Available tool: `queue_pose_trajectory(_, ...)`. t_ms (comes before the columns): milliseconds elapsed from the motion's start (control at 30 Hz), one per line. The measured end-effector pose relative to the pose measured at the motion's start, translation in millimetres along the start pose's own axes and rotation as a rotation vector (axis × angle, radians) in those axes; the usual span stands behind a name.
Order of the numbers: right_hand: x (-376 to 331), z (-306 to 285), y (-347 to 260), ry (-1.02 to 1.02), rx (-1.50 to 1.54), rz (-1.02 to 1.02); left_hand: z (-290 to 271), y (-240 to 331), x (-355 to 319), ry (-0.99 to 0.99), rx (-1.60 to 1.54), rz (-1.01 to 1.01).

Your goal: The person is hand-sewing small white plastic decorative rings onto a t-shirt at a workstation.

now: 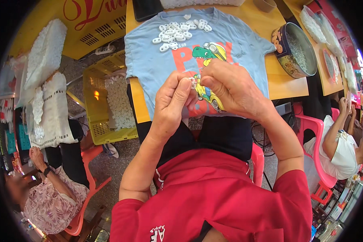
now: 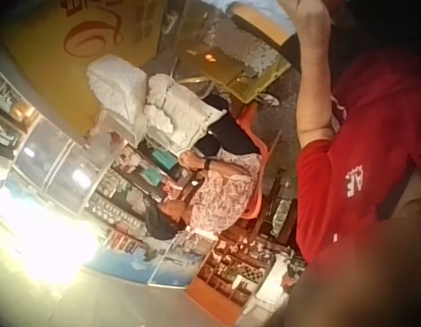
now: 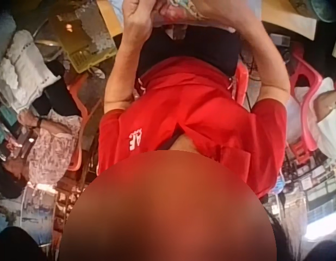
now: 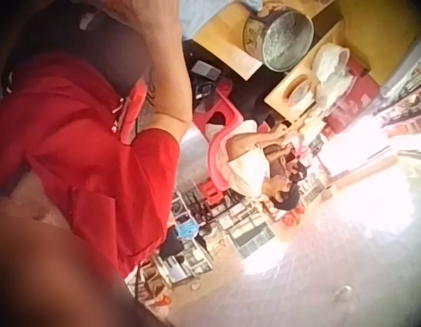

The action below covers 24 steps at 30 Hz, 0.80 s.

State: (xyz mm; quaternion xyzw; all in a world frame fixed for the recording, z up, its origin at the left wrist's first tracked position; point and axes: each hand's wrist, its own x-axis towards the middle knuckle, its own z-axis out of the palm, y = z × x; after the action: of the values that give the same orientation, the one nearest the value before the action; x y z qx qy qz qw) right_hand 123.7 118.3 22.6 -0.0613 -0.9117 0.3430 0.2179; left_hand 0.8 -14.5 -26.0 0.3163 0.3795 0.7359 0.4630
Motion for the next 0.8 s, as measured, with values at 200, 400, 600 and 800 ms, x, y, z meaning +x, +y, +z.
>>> queue_pose_trajectory(200, 1, 1, -3, -0.008, -0.055, -0.139, 3, 6, -4, -0.046, 0.088, -0.024)
queue_pose_trajectory(400, -4, 9, -5, 0.063, -0.006, -0.23, 17, 6, -12, -0.015, -0.003, 0.018)
queue_pose_trajectory(600, -8, 19, -11, 0.1, 0.001, -0.158, 20, 1, -15, 0.037, 0.053, 0.08)
queue_pose_trajectory(800, 1, 40, -6, 0.218, 0.05, -0.048, 6, -3, -2, 0.111, 0.139, 0.08)
